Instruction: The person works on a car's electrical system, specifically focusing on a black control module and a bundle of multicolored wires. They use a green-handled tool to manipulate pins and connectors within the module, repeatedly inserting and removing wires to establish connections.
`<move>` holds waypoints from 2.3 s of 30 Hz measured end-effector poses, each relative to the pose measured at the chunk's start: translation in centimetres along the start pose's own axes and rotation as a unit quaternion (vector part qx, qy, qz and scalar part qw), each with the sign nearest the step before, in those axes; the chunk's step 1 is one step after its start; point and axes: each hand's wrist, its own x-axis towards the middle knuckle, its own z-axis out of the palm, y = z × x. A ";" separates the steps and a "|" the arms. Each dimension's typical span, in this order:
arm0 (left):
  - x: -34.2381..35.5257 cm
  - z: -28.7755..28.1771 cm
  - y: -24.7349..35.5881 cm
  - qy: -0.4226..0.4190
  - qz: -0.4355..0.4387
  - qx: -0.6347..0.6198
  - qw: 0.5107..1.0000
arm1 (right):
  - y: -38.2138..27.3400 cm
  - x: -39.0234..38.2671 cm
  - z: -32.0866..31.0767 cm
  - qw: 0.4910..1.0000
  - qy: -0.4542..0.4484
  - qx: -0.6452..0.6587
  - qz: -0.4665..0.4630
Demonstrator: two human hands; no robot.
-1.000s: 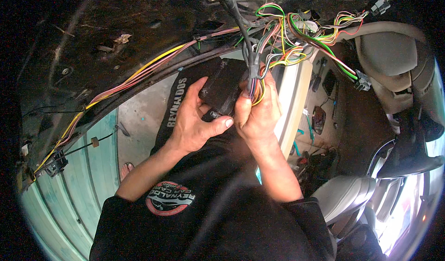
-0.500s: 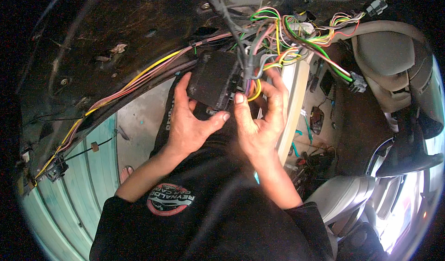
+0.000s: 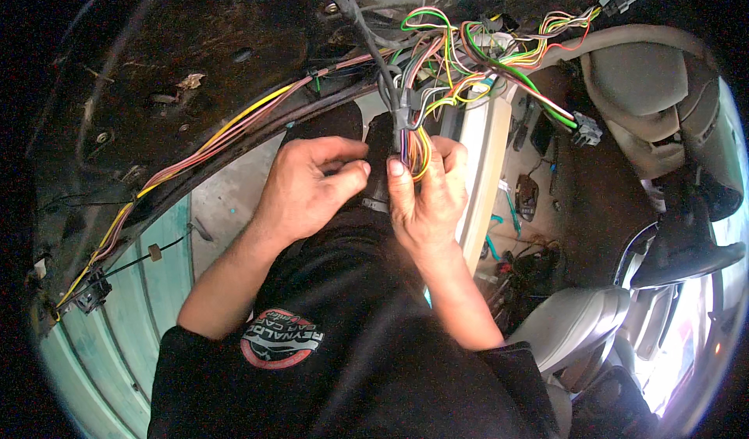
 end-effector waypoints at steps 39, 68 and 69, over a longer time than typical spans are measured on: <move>1.3 0.3 1.7 -0.014 0.078 0.082 0.994 | 3.0 -2.5 1.5 0.993 0.080 0.033 -0.082; -3.2 1.0 -0.1 0.103 0.092 0.017 0.990 | 0.5 -1.2 0.3 0.868 -0.043 0.468 0.160; -3.4 1.0 -0.2 0.112 0.119 0.033 0.986 | 0.6 -1.4 0.4 0.863 -0.040 0.476 0.163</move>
